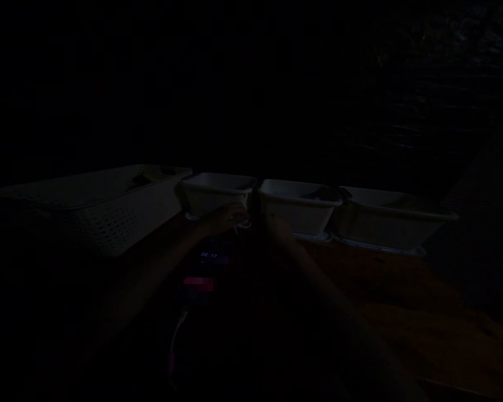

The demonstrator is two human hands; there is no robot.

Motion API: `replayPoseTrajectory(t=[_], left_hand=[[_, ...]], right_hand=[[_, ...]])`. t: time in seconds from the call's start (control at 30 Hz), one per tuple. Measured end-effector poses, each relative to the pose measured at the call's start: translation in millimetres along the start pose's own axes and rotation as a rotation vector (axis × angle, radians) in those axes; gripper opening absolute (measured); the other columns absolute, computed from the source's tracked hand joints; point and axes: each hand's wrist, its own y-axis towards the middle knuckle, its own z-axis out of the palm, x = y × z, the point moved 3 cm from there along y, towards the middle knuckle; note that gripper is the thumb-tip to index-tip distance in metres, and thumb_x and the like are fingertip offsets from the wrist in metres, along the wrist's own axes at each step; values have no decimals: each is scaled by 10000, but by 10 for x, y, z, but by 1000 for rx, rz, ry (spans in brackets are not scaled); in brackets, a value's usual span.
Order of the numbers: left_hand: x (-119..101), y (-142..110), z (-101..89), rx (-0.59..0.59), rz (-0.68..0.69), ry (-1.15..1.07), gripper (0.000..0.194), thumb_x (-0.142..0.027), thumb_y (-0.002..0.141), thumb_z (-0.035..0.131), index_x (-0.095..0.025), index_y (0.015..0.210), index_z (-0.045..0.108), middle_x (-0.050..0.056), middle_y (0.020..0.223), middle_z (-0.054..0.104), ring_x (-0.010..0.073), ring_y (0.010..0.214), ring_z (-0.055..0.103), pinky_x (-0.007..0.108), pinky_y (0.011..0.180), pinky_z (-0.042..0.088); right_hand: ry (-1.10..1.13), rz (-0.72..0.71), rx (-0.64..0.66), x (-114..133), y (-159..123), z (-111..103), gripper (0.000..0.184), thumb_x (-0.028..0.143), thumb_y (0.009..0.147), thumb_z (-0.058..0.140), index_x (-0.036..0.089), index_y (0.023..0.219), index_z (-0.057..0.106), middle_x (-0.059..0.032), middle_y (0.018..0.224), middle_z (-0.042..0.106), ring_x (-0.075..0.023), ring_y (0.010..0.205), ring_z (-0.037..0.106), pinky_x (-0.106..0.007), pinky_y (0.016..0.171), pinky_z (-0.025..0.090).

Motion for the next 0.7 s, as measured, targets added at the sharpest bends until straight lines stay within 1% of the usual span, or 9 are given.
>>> replayPoseTrajectory(t=[0.1, 0.17, 0.27, 0.37, 0.43, 0.57, 0.7], left_hand=[[-21, -21, -10, -28, -19, 16, 301, -436, 843, 527, -199, 1022, 574, 59, 1038, 575, 183, 950, 541, 311, 829, 417], [-64, -29, -35, -66, -13, 25, 349, -394, 791, 606, -216, 1085, 543, 60, 1096, 557, 197, 998, 530, 318, 849, 414], [-117, -27, -73, -106, -14, 34, 332, -325, 755, 648, -203, 1045, 541, 61, 1089, 549, 199, 997, 527, 313, 846, 416], [-109, -13, -73, -96, -7, 31, 236, -330, 786, 619, -185, 963, 562, 56, 1045, 556, 188, 957, 537, 302, 824, 423], [-71, -3, -54, -78, 9, 20, 212, -348, 827, 571, -182, 959, 572, 56, 1035, 561, 183, 961, 540, 301, 834, 422], [2, 12, -26, -62, 35, 20, 250, -381, 886, 478, -167, 934, 599, 63, 1001, 574, 180, 957, 540, 314, 860, 416], [1, 9, -24, -37, 43, 17, 336, -397, 922, 390, -151, 875, 614, 70, 952, 580, 170, 911, 550, 309, 837, 421]], right_hand=[[-1, 31, -24, -28, 25, 18, 477, 528, 894, 378, 202, 1186, 566, -151, 1023, 656, -256, 906, 643, -300, 714, 450], [9, 38, -37, -48, 38, 31, 477, 543, 875, 402, 208, 1176, 562, -142, 997, 664, -271, 874, 649, -309, 680, 450], [33, 25, -62, -75, 53, 55, 451, 535, 873, 407, 216, 1150, 565, -130, 987, 669, -275, 857, 654, -306, 652, 447], [29, 15, -60, -89, 65, 78, 428, 531, 874, 406, 215, 1095, 592, -126, 975, 674, -281, 855, 654, -307, 644, 446], [25, 12, -64, -86, 66, 73, 400, 507, 882, 398, 221, 1069, 605, -119, 978, 676, -278, 854, 655, -307, 647, 444], [29, 30, -65, -68, 44, 30, 372, 470, 891, 386, 250, 1088, 612, -105, 985, 679, -258, 853, 656, -297, 661, 436], [2, 16, -55, -52, 25, 25, 392, 466, 891, 391, 252, 1146, 597, -115, 995, 675, -262, 866, 654, -295, 662, 432]])
